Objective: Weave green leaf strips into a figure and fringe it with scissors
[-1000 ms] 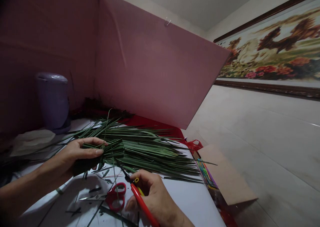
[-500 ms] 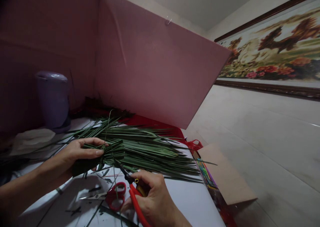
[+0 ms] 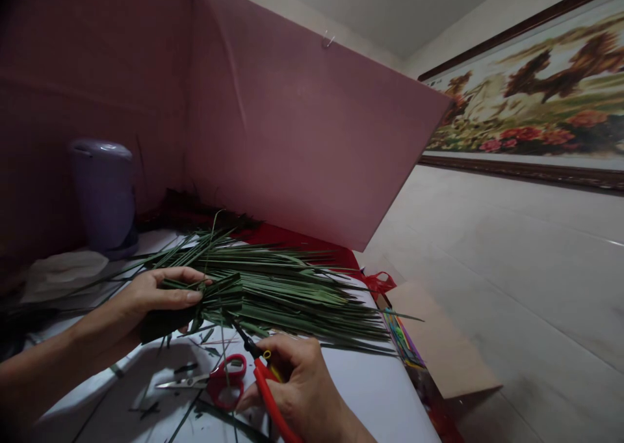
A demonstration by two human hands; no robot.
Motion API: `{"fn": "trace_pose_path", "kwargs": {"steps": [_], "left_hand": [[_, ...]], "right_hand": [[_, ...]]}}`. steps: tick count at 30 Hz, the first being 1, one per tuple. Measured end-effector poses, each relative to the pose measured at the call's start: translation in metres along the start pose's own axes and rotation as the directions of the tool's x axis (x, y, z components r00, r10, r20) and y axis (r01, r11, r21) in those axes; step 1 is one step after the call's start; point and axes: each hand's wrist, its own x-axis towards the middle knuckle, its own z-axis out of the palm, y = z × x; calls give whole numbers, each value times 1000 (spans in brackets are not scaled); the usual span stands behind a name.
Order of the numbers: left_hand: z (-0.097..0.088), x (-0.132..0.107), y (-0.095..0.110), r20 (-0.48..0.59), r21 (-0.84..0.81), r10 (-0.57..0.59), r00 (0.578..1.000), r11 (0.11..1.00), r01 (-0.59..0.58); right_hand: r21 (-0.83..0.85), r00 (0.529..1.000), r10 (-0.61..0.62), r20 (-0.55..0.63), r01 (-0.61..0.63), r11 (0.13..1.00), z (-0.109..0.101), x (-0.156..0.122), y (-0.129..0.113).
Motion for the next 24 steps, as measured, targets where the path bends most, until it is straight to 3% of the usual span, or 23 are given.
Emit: {"fn": "trace_pose_path", "kwargs": {"steps": [8,14,19,24], "left_hand": [[1,0,4,-17,-14,-10,1000,1000,10],[0,1,6,-46,-42,8,999,999,-10],[-3,3,7,-83,-74,30,996,997,-36],[-4,2,7,-69,-89,32,997,995,-38]], "right_hand": [[-17,1000,-4,-17,3,1000,1,-1,7],[155,997,54,-54,-45,987,1,-3,-12],[170,986,169,6,-168,971,-4,-3,-29],[196,972,206,114,-225,954,-2,-1,-20]]}}
